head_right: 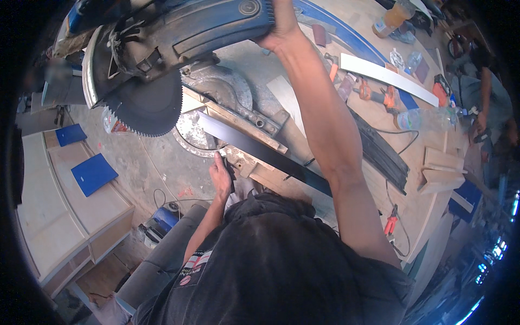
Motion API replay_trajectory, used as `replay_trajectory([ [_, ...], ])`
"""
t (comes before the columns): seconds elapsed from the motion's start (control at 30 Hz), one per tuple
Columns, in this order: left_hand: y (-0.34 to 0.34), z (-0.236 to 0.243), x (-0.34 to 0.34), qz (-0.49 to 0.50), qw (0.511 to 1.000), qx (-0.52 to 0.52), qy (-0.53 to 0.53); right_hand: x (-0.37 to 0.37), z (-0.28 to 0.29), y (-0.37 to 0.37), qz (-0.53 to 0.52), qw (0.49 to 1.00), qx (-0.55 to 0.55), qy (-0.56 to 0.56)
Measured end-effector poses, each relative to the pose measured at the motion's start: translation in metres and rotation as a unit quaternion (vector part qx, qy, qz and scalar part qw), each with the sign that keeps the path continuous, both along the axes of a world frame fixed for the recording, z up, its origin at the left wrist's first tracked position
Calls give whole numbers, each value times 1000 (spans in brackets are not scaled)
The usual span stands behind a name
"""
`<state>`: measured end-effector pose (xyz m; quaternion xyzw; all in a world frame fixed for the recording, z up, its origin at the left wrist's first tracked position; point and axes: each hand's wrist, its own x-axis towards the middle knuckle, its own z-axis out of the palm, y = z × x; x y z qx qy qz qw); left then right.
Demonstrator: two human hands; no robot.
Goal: The person measures and cuts a long black strip using a miter saw. They use a tape measure to mark the strip, position it on the saw, and make a cut. The cut piece is then placed aside.
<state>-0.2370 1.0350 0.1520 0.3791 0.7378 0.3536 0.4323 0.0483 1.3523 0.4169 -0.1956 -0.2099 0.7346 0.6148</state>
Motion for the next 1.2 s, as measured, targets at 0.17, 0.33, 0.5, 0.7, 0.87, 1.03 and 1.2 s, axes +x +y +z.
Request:
replay_trajectory([
  [0.17, 1, 3, 4, 30, 998, -33, -35, -2, 8, 1, 11, 1000, -10, 25],
  [0.33, 2, 11, 8, 27, 999, -41, 21, -2, 14, -1, 40, 999, -13, 15],
  [0.5, 9, 15, 14, 38, 996, -56, -54, 4, 6, 10, 29, 999, -24, 29],
  [0.7, 12, 30, 19, 17, 1000, -11, 15, 8, 7, 21, 31, 999, -7, -24],
  [0.87, 16, 45, 25, 25, 999, 24, -36, 10, 13, 20, 15, 999, -9, -40],
  [1.03, 18, 49, 20, 4, 1000, -21, -19, 9, 12, 17, 8, 999, -22, -27],
  [1.2, 19, 41, 23, 4, 1000, 18, 20, 7, 7, 13, -23, 999, -30, -39],
])
